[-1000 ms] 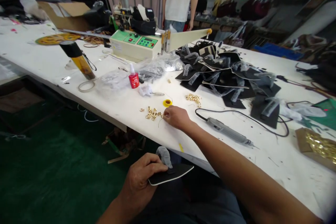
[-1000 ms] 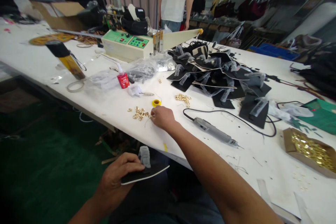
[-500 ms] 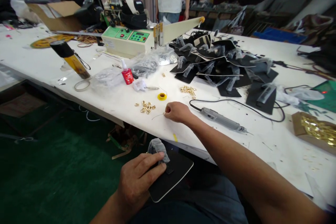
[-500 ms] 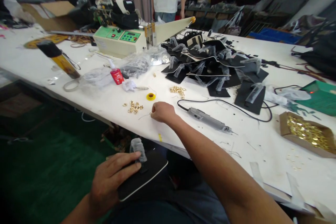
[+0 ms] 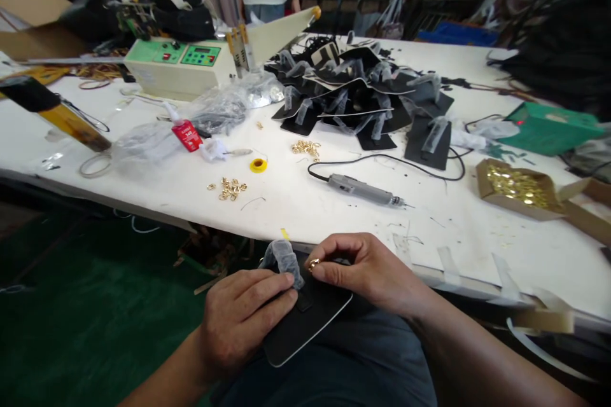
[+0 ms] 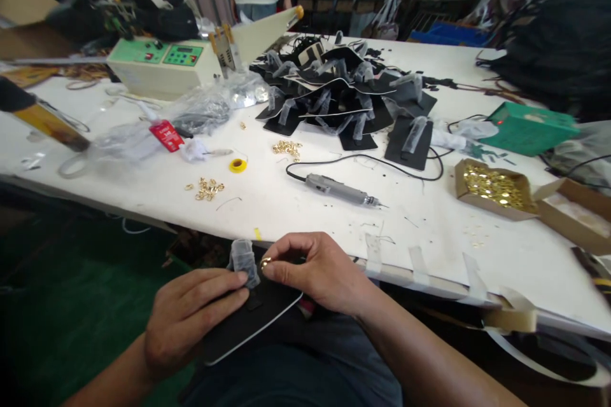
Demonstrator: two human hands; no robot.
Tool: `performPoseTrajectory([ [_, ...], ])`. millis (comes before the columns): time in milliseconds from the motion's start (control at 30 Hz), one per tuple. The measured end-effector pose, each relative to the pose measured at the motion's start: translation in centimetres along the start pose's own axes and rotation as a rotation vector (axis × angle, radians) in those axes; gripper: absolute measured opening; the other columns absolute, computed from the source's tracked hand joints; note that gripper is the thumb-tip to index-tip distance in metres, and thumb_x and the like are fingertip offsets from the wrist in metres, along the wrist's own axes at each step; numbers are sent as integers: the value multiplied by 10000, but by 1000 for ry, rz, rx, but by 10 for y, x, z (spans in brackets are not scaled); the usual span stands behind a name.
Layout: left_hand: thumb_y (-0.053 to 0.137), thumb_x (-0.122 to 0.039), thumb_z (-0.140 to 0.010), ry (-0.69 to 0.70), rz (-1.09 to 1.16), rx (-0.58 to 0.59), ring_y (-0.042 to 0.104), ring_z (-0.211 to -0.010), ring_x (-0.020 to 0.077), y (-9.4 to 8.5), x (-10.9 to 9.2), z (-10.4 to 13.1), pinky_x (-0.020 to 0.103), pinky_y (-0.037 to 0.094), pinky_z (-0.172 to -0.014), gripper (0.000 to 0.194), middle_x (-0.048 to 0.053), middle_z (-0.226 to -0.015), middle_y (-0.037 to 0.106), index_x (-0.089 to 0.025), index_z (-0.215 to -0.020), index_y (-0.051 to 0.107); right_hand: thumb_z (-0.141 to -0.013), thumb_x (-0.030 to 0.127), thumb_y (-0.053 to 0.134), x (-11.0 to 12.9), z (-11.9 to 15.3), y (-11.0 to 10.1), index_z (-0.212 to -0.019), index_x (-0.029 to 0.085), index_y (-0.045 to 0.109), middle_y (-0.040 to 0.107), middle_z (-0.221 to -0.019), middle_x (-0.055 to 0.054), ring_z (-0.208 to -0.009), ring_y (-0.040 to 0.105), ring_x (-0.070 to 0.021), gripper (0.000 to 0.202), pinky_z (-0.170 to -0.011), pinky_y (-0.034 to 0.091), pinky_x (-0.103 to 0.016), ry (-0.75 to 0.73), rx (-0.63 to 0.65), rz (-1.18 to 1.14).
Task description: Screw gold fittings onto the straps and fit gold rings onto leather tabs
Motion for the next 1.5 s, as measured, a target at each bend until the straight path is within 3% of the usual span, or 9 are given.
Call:
performPoseTrajectory([
  [200, 599, -140, -1005, 38, 10, 34, 743, -1048, 229, 6, -15, -16, 347, 645, -852, 214, 124, -1154, 797, -124, -1158, 748, -874, 422, 815, -7, 25, -2, -874, 268, 837, 729, -919, -8, -873, 664, -184, 156, -832, 540, -319, -116, -45, 64],
  [633, 592, -123, -1002, 76, 44, 155, 738, -1021, 234, 17, -35, -25, 374, 631, -833, 263, 142, -1175, 786, -108, -1238, 708, -937, 385, 746, -14, 48, -17, -887, 255, 822, 744, -897, -3, -833, 671, -184, 158, -741, 511, -297, -83, 50, 219],
  [1100, 629, -74, -975, 75, 78, 120, 743, -977, 237, 16, -36, -22, 377, 613, -769, 186, 143, -1146, 793, -76, -1125, 739, -947, 355, 767, -18, 49, -10, -923, 208, 806, 714, -933, -3, -857, 657, -152, 153, -779, 493, -267, -100, 84, 159],
  [1500, 627, -70, -931, 26, 118, 120, 709, -1016, 255, 25, -33, -13, 405, 583, -822, 292, 162, -1188, 771, -59, -1210, 710, -946, 287, 770, -20, 48, -7, -892, 217, 786, 688, -888, 20, -829, 652, -134, 90, -757, 481, -263, -149, 53, 241],
])
Point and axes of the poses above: each hand's wrist, its own z-axis away from the middle knuckle, its own y-axis out of the palm, x = y × z, the point moved 3 cm from there along -z, towards the middle knuckle
